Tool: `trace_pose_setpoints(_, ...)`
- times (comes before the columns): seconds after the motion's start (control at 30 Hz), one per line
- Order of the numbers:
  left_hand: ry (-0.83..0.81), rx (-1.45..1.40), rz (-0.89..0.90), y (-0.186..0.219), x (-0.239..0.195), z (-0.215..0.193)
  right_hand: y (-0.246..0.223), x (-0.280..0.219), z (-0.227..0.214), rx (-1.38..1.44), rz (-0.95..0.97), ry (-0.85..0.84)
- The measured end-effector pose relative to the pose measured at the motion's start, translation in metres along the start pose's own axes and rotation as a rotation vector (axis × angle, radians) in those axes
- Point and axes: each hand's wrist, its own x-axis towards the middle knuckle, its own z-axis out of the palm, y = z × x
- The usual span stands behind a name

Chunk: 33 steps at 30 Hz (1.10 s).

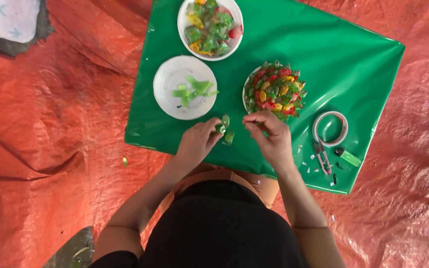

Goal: Folding and attaching small green decorative leaves to a candy-based craft project

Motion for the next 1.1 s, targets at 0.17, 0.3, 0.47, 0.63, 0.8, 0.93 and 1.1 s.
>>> trace_pose_setpoints(0.17, 0.039, 0.227, 0.15, -0.013, -0.003, -0.004, 0.015, -0.004, 0.019, -0.138, -0.047, -0.025)
trace_pose_setpoints(0.3, 0.065, 0.041, 0.094, -0.005, 0.006, -0.027, 0.025, -0.015, 0.034, -0.178, -0.021, -0.049)
trace_pose_setpoints(0.47, 0.101, 0.143, 0.137, -0.054, 0.049, -0.044, 0.05, -0.028, 0.042, -0.198, -0.011, -0.059)
trace_pose_setpoints(0.63, 0.172, 0.374, 0.271, -0.084, 0.149, -0.103, 0.06, -0.032, 0.044, -0.185, -0.104, -0.024)
trace_pose_setpoints(0.8, 0.22, 0.463, 0.18, -0.096, 0.217, -0.11, 0.069, -0.04, 0.035, -0.149, -0.223, -0.112)
trace_pose_setpoints(0.93, 0.184, 0.53, 0.227, -0.116, 0.242, -0.094, 0.079, -0.045, 0.033, -0.11, -0.241, -0.068)
trace_pose_setpoints(1.1, 0.155, 0.493, 0.2, -0.132, 0.252, -0.082, 0.074, -0.036, 0.034, -0.003, -0.224, -0.071)
